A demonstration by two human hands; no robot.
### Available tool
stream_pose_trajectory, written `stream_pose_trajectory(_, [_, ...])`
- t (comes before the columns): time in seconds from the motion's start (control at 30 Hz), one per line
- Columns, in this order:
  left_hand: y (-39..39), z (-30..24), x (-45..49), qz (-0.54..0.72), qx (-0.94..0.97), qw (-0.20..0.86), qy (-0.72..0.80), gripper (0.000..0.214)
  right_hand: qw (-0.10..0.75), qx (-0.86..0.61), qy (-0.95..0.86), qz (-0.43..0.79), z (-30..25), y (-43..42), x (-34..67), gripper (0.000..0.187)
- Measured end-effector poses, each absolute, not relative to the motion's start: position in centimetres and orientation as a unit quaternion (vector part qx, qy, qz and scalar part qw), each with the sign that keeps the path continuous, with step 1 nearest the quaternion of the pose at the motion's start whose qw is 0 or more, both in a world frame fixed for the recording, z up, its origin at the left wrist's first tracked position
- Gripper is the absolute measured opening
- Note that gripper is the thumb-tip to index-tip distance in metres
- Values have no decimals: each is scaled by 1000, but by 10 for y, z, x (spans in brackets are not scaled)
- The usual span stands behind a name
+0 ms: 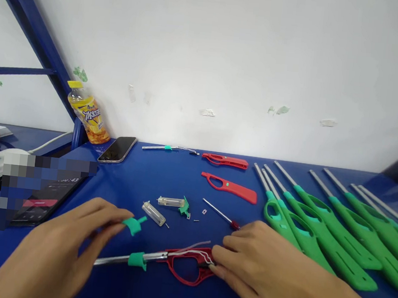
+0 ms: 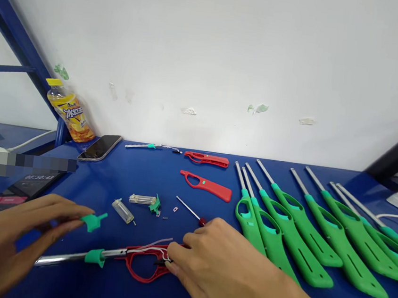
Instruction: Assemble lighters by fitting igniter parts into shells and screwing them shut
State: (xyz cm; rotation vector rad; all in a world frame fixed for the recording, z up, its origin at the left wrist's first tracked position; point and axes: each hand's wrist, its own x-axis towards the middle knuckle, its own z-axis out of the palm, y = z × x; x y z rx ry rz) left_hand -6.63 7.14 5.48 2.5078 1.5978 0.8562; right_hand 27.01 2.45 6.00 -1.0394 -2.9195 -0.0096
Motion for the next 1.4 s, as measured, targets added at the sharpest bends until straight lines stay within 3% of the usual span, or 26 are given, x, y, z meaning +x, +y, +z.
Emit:
stream_pose_trajectory(0.1, [53, 52, -46, 268, 855, 69, 438, 23, 40, -343, -938, 18, 59, 24, 271, 27])
stream_pose_trajectory(0.33, [37, 50, -12, 198, 894, 129, 381, 34, 76, -371, -924, 59, 59, 25, 272, 28])
stream_pose_trajectory(0.73, [34, 31, 2, 203, 901, 116, 364, 29, 82, -380, -912, 130, 63, 23, 273, 27])
stream_pose_trajectory(1.4, [36, 29, 7, 227, 904, 96, 348, 32, 99, -380, -915, 93, 60, 24, 277, 18])
